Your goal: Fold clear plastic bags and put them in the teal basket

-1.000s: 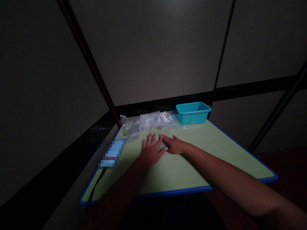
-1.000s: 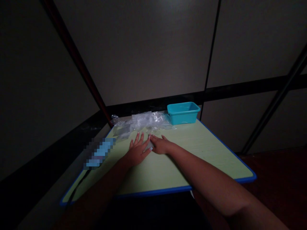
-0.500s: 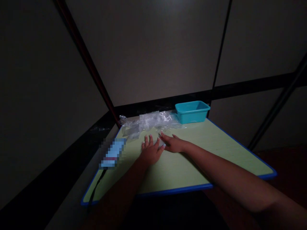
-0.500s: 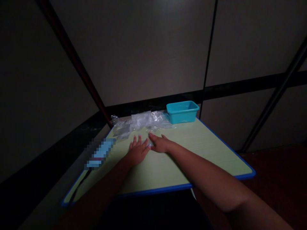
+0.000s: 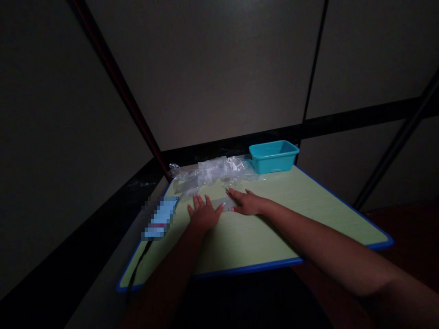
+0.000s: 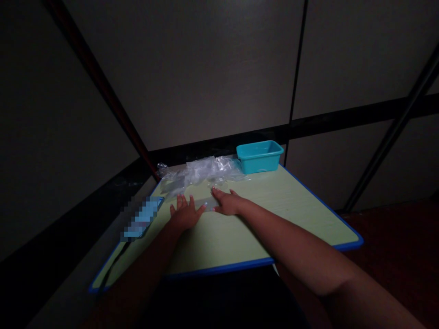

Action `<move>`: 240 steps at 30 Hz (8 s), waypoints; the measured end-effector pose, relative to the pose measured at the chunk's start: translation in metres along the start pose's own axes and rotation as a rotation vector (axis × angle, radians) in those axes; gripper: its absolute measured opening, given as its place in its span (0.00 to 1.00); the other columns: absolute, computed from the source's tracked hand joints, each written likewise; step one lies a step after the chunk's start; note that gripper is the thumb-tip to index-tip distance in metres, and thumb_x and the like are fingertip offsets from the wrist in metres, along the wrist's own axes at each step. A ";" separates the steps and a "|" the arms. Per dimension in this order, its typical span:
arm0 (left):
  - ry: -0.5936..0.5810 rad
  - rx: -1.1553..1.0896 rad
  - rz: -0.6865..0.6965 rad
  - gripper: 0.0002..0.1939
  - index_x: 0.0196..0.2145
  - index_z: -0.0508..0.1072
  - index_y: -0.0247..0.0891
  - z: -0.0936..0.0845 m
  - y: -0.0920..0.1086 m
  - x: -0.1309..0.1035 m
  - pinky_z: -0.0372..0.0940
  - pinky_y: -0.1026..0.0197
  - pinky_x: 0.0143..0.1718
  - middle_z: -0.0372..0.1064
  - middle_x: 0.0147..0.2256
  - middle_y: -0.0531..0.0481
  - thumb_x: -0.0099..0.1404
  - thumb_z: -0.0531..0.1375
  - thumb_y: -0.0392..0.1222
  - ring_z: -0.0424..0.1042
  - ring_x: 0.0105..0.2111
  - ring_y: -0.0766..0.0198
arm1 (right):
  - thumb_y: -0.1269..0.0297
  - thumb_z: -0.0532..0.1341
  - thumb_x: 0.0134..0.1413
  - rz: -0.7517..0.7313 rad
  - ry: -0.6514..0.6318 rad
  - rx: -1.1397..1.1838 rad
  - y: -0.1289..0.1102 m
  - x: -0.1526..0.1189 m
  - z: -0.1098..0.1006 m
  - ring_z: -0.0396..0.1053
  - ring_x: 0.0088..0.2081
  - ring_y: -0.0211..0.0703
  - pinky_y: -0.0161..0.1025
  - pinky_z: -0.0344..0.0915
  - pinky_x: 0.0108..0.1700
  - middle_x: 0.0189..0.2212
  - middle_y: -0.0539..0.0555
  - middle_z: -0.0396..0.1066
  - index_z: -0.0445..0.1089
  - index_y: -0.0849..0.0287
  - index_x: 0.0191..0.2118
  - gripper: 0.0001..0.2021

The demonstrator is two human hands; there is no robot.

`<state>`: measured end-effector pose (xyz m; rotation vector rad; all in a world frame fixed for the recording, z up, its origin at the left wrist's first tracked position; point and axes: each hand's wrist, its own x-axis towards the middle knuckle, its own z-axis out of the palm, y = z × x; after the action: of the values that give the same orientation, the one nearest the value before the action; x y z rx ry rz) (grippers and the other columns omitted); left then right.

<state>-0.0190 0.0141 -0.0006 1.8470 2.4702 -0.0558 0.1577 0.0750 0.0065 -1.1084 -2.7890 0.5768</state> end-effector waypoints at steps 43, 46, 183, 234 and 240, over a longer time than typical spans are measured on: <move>-0.107 -0.018 0.405 0.32 0.64 0.42 0.52 -0.005 0.000 -0.008 0.40 0.40 0.58 0.26 0.66 0.49 0.65 0.34 0.63 0.28 0.63 0.44 | 0.53 0.52 0.55 0.003 0.006 0.006 -0.006 -0.003 -0.003 0.40 0.64 0.51 0.61 0.37 0.61 0.65 0.58 0.36 0.31 0.60 0.66 0.40; -0.090 -0.005 0.384 0.32 0.64 0.42 0.48 -0.006 -0.005 -0.005 0.41 0.41 0.58 0.26 0.65 0.45 0.66 0.35 0.61 0.28 0.64 0.50 | 0.51 0.52 0.55 0.002 0.001 -0.005 -0.006 -0.003 -0.003 0.39 0.64 0.51 0.61 0.37 0.61 0.65 0.58 0.36 0.32 0.61 0.66 0.40; 0.086 -1.020 0.558 0.15 0.23 0.65 0.39 -0.012 -0.014 0.008 0.53 0.65 0.24 0.59 0.20 0.56 0.61 0.53 0.50 0.59 0.22 0.68 | 0.52 0.52 0.56 0.005 0.017 -0.012 -0.004 0.002 0.001 0.42 0.64 0.52 0.59 0.36 0.61 0.64 0.61 0.40 0.34 0.57 0.66 0.38; -0.063 -0.206 0.646 0.32 0.64 0.43 0.29 0.002 0.004 -0.006 0.34 0.45 0.62 0.32 0.65 0.39 0.68 0.37 0.51 0.31 0.65 0.57 | 0.55 0.52 0.57 0.009 0.005 -0.013 -0.010 -0.001 -0.002 0.40 0.64 0.51 0.62 0.36 0.60 0.65 0.60 0.38 0.32 0.60 0.66 0.37; -0.100 -0.059 0.500 0.33 0.64 0.44 0.33 -0.002 0.010 -0.014 0.37 0.44 0.61 0.31 0.65 0.39 0.68 0.33 0.54 0.29 0.64 0.55 | 0.56 0.53 0.55 0.038 0.005 -0.006 -0.009 0.000 -0.002 0.43 0.64 0.51 0.61 0.36 0.61 0.65 0.61 0.37 0.30 0.61 0.66 0.40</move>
<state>-0.0058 0.0038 0.0020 2.3057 1.8610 -0.0492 0.1525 0.0696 0.0112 -1.1641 -2.7727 0.5685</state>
